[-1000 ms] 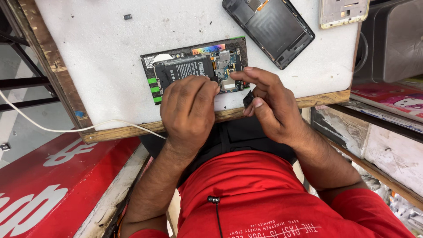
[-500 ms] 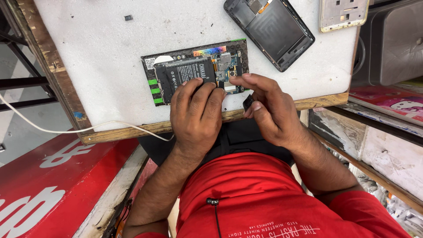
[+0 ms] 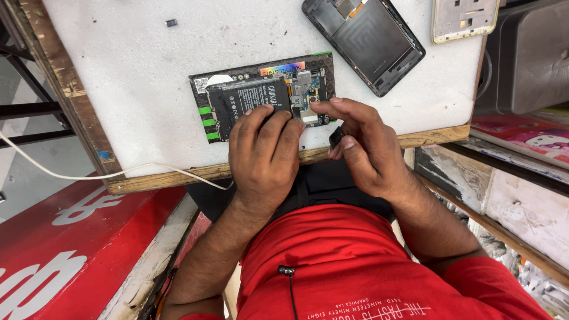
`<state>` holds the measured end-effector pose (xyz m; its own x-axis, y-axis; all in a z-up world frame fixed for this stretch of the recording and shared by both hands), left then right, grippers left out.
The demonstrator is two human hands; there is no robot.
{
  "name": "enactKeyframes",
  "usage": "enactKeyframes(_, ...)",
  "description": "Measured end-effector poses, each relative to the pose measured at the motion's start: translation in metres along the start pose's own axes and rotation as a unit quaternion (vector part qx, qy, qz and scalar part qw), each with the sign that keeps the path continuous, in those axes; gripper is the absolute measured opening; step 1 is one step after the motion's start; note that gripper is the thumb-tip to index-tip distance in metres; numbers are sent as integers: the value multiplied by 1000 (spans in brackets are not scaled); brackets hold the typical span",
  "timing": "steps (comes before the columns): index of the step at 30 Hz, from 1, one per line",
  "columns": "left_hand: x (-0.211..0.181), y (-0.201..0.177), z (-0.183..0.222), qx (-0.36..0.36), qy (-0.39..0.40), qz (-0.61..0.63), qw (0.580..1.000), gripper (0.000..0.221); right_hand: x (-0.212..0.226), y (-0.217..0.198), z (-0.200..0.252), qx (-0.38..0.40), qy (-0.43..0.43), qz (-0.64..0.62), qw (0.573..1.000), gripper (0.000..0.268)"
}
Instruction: The person works on a disassembled smartphone, adjusting internal components and connectors with fingers and a small tool. The person handles the battery, motherboard, and phone casing, occasionally picking up and setting down tools while repositioning the device on the workbench.
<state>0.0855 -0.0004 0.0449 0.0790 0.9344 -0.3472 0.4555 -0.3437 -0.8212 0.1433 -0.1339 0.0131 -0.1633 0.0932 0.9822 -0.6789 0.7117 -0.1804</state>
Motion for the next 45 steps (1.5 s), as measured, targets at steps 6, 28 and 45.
enactKeyframes(6, 2, 1, 5, 4, -5, 3, 1000, 8, 12, 8, -5, 20, -22, 89, 996, 55)
enactKeyframes(28, -4, 1, 21, 118, -2, -6, 993, 30, 8, 17, -13, 19, 26, 152, 988, 57)
enactKeyframes(45, -1, 4, 9, 143, 17, -55, 988, 57, -22, -18, 1, -6, 49, -193, 980, 60)
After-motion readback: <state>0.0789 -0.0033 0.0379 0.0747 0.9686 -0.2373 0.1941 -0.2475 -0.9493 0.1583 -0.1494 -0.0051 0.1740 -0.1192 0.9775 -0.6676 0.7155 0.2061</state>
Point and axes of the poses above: each hand's wrist, its own z-axis away from the middle knuckle, its own y-axis out of the palm, x = y × z, the point moved 10 cm from there along -z, towards the middle knuckle, and after that the axes turned 5 degrees about -z, right-handed, at the moved point
